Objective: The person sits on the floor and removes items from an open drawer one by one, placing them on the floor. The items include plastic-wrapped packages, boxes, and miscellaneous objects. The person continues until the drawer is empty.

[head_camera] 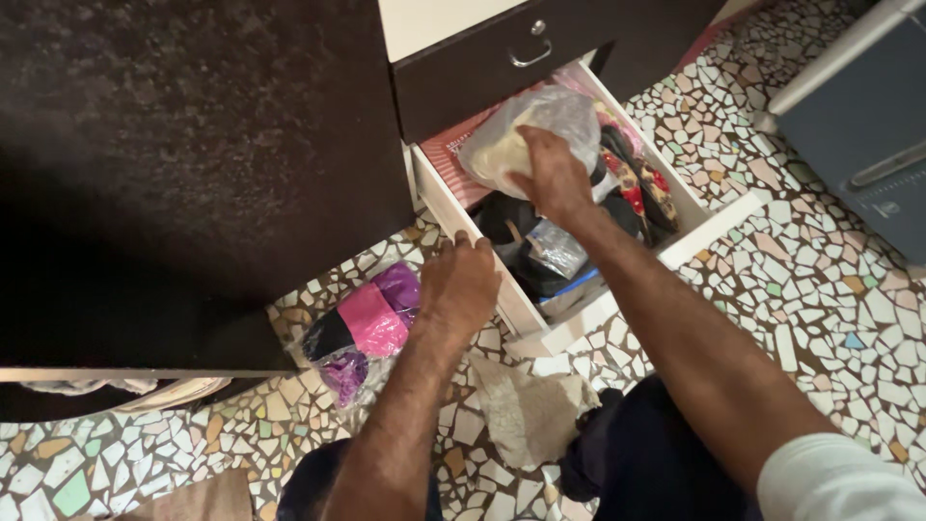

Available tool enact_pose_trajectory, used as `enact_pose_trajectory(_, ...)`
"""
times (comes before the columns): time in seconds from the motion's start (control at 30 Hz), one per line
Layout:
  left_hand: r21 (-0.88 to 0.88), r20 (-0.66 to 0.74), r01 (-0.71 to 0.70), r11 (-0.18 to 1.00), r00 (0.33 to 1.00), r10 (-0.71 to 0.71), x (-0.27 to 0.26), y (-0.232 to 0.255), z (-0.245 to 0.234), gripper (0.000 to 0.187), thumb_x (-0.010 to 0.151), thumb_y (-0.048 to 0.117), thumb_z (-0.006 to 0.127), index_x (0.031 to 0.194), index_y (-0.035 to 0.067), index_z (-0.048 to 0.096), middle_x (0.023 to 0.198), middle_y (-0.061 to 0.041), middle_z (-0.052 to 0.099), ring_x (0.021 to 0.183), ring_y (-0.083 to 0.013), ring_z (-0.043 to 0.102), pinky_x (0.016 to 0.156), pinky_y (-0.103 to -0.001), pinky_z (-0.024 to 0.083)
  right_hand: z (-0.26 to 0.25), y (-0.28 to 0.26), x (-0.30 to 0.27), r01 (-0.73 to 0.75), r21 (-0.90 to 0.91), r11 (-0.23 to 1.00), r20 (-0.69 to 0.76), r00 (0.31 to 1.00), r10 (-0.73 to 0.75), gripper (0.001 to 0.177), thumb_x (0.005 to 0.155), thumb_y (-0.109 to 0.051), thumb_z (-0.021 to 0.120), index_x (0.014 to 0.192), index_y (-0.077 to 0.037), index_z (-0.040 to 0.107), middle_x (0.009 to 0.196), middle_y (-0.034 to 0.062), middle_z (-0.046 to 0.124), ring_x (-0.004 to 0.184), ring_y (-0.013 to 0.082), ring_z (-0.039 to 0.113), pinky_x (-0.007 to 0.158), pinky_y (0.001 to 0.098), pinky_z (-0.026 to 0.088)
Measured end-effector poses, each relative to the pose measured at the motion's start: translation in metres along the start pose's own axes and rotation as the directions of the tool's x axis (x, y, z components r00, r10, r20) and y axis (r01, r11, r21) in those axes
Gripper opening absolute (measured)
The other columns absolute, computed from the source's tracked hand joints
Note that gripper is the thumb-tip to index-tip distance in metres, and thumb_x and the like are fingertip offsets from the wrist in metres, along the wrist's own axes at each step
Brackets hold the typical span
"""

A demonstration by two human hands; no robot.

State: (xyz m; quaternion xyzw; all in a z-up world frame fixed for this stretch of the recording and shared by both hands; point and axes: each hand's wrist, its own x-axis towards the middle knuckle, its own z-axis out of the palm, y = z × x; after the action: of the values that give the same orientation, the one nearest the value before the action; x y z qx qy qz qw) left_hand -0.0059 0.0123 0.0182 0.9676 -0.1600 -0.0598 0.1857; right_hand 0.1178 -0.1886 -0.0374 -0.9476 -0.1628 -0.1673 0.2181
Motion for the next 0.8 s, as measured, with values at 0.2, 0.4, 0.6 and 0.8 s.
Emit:
enact_pose_trajectory(0.2, 0.006, -0.027, -0.016, 1.0, 0.999, 0.016, 0.001, 0.005, -0.006, 0.034, 0.089, 0.029, 0.073, 0.107, 0.001, 0.068, 0.11, -0.021, 0.067, 0.105, -0.0372, 0.066, 0.082, -0.048, 0.058, 0.046, 0.002, 0.029, 0.196, -0.476, 0.857, 0.52, 0.849, 0.094, 0.109, 0.069, -0.009, 0.082, 0.159, -0.023, 0.022, 0.165, 0.0205, 0.019, 0.15, 0.034, 0.027, 0.1, 0.0436, 0.052)
enact_pose_trajectory(0.4, 0.009, -0.029, -0.021, 1.0, 0.999, 0.021, -0.002, 0.007, -0.009, 0.035, 0.087, 0.028, 0.075, 0.105, 0.0, 0.067, 0.108, -0.021, 0.066, 0.102, -0.0371, 0.067, 0.082, -0.047, 0.057, 0.076, 0.008, 0.034, 0.323, -0.585, 0.744, 0.556, 0.827, 0.078, 0.099, 0.082, -0.017, 0.074, 0.165, -0.025, 0.02, 0.163, 0.019, 0.029, 0.15, 0.0322, 0.034, 0.093, 0.0442, 0.057)
enact_pose_trajectory(0.6, 0.044, -0.048, -0.022, 0.999, 0.999, 0.024, -0.002, 0.006, -0.01, 0.037, 0.085, 0.029, 0.077, 0.104, -0.001, 0.067, 0.108, -0.02, 0.066, 0.104, -0.0364, 0.066, 0.081, -0.048, 0.057, 0.088, 0.011, 0.036, 0.385, -0.656, 0.649, 0.5, 0.866, -0.009, 0.082, 0.085, -0.023, 0.067, 0.158, -0.025, 0.029, 0.155, 0.0223, 0.038, 0.142, 0.0362, 0.042, 0.086, 0.0425, 0.058)
enact_pose_trajectory(0.8, 0.018, -0.061, -0.013, 1.0, 0.998, 0.014, 0.0, 0.01, -0.011, 0.034, 0.084, 0.028, 0.077, 0.102, 0.001, 0.067, 0.107, -0.019, 0.066, 0.104, -0.0357, 0.066, 0.079, -0.049, 0.057, 0.075, 0.019, 0.027, 0.47, -0.645, 0.603, 0.494, 0.858, -0.142, 0.062, 0.082, -0.022, 0.066, 0.141, -0.019, 0.048, 0.145, 0.0208, 0.051, 0.138, 0.0356, 0.049, 0.077, 0.0368, 0.06)
